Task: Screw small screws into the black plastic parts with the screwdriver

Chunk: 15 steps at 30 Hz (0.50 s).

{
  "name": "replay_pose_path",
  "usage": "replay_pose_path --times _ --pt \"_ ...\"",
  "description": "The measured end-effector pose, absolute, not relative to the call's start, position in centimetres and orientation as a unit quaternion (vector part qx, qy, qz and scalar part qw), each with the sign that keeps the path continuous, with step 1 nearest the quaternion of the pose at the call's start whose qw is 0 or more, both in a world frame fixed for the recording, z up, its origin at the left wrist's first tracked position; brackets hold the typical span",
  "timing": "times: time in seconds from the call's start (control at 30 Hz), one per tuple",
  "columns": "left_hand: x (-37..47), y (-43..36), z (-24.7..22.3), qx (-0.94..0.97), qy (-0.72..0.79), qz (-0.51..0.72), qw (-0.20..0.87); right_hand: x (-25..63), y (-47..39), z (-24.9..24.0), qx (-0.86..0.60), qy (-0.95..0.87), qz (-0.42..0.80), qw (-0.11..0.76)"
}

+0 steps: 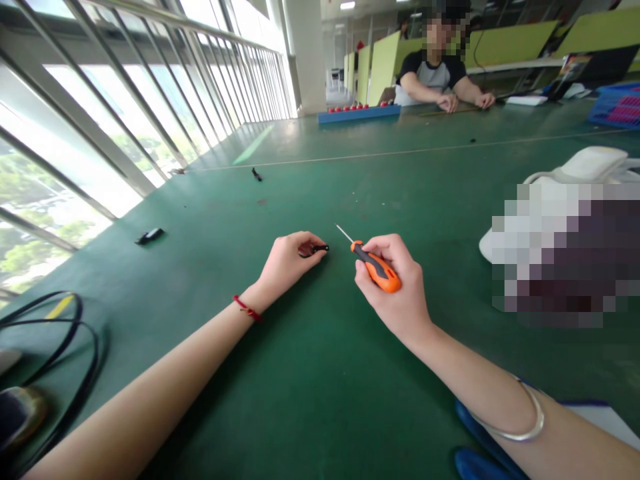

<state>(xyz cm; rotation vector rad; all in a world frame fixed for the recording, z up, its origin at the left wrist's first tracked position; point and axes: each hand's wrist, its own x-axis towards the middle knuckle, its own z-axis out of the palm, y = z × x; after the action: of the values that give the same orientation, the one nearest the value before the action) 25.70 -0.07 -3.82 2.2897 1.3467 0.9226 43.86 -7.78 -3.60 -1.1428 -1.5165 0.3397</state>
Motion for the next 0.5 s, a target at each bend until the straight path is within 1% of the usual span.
replay_pose_path --times 0.17,0.5 --pt "25.50 -0.34 -4.26 0.806 0.461 0.328 0.176 43.83 -8.42 -3.37 -0.470 -0.665 0.124 0.567" --pt "25.64 -0.02 -4.10 0.810 0.458 0.320 0.177 43.84 -8.50 -3.08 -0.504 -0.661 0.131 0.540"
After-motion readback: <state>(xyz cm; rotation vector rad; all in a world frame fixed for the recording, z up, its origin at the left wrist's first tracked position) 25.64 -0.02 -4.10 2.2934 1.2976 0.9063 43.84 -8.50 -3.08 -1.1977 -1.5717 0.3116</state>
